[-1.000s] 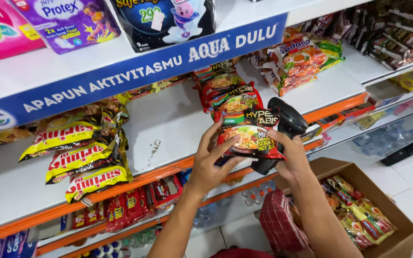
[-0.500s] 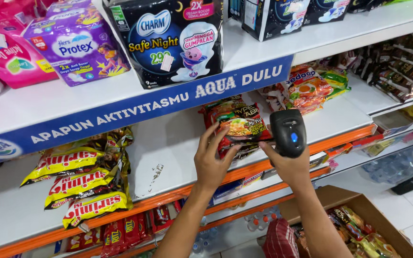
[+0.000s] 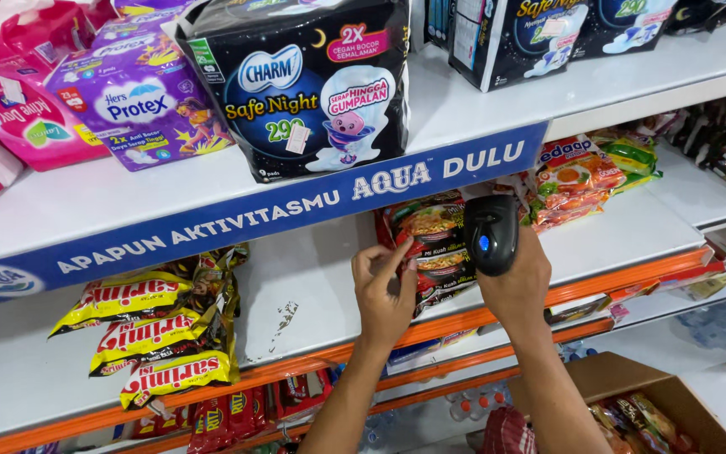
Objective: The person picks packets of instant noodles from a cardboard box, scans them with a handheld barcode scanner, and stacks them onto store shelves by hand.
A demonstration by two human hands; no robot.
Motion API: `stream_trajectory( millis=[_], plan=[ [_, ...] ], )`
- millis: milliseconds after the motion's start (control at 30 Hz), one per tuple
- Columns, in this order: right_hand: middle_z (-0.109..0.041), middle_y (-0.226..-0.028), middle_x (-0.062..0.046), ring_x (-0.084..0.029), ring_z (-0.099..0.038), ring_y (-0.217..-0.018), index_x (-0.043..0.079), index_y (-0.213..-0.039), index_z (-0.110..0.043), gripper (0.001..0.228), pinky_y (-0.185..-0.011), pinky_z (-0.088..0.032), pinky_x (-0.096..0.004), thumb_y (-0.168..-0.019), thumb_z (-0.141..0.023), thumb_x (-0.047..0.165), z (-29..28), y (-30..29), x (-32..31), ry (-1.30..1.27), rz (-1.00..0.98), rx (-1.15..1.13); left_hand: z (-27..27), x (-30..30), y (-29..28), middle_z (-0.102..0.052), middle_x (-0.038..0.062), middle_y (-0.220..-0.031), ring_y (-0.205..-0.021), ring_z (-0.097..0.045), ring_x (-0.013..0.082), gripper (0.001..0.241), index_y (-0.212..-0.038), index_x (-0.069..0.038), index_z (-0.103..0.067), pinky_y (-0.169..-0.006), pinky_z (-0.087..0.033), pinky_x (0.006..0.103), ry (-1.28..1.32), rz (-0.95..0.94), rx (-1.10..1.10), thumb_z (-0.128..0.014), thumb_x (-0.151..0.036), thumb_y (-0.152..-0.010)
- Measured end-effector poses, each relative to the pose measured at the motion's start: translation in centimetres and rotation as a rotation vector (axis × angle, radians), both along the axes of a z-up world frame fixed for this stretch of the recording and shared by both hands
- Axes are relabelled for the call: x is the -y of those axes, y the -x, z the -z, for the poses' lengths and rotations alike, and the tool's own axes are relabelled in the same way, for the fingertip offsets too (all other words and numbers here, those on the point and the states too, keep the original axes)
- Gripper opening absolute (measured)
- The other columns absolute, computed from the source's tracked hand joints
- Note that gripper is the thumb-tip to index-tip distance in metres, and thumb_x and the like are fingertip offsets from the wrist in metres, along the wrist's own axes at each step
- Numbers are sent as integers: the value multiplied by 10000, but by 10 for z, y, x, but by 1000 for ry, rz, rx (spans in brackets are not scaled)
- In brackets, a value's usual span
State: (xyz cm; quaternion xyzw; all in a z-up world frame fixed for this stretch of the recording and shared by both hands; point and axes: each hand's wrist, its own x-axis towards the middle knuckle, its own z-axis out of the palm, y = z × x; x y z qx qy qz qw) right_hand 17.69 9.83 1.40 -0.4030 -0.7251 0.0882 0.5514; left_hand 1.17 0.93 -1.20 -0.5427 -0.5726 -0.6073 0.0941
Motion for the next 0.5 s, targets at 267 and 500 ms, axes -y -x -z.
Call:
stream_trajectory(
  millis=[267,500],
  plan=[
    [-678,-1022,-182,-391,-687,-926,30,-1165,-631,360,-779,-540,-443,-834,-766,66,-9,-5,3,6,-168,-38,-7,0,0,-625,123,-1139,-1114,-542,278,395,-1350,-40,-673,-994,-459,406,14,-32,-90,-659,-230,-1004],
    [-696,-1158,-213,-406,-685,-1036,26,-1229,-641,433,-861,-557,-430,-825,-793,63,-25,-15,0,-65,-300,-12,-3,1,0,-568,169,-1210,-1182,-519,313,525,-1444,-7,-604,-1045,-421,486,53,-50,-97,-559,-340,-1041]
  ],
)
